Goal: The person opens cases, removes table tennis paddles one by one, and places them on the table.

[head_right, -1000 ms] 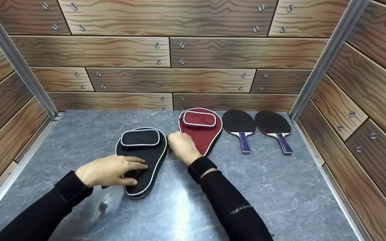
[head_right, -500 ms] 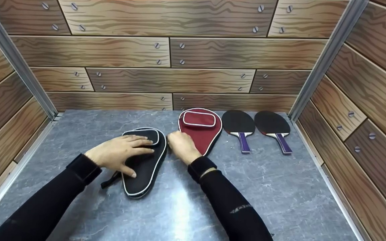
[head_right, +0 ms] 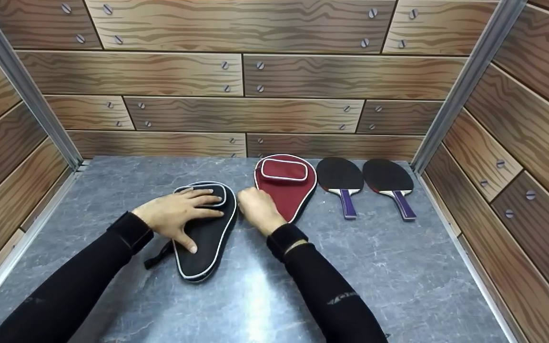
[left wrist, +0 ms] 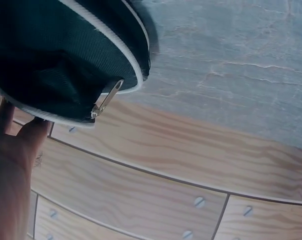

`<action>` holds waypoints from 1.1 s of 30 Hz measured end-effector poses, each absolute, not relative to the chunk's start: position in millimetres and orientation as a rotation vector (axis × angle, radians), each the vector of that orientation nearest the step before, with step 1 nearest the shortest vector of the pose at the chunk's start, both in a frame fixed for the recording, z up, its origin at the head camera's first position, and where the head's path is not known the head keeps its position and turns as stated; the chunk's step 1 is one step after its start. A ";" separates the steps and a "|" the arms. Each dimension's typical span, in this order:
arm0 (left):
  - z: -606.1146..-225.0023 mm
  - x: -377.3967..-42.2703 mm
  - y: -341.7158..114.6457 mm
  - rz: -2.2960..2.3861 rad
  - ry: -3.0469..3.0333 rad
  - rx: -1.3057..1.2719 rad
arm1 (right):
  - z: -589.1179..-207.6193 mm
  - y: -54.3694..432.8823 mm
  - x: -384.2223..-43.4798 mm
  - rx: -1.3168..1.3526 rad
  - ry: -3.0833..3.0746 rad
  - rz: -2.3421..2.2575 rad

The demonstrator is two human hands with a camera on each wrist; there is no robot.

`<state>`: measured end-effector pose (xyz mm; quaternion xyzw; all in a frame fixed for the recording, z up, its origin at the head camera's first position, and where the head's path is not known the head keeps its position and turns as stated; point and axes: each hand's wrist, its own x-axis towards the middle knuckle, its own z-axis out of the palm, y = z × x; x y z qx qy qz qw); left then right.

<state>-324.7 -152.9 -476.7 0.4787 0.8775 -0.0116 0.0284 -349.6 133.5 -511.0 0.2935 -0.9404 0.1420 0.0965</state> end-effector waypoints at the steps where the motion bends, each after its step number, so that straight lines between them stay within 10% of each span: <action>1: -477.5 -324.9 -153.3 -0.034 2.709 1.471 | -510.8 132.8 -349.4 0.874 -2.786 0.424; 33: -487.5 -318.5 -161.8 0.064 2.887 1.231 | -510.7 120.0 -332.6 1.016 -2.749 0.410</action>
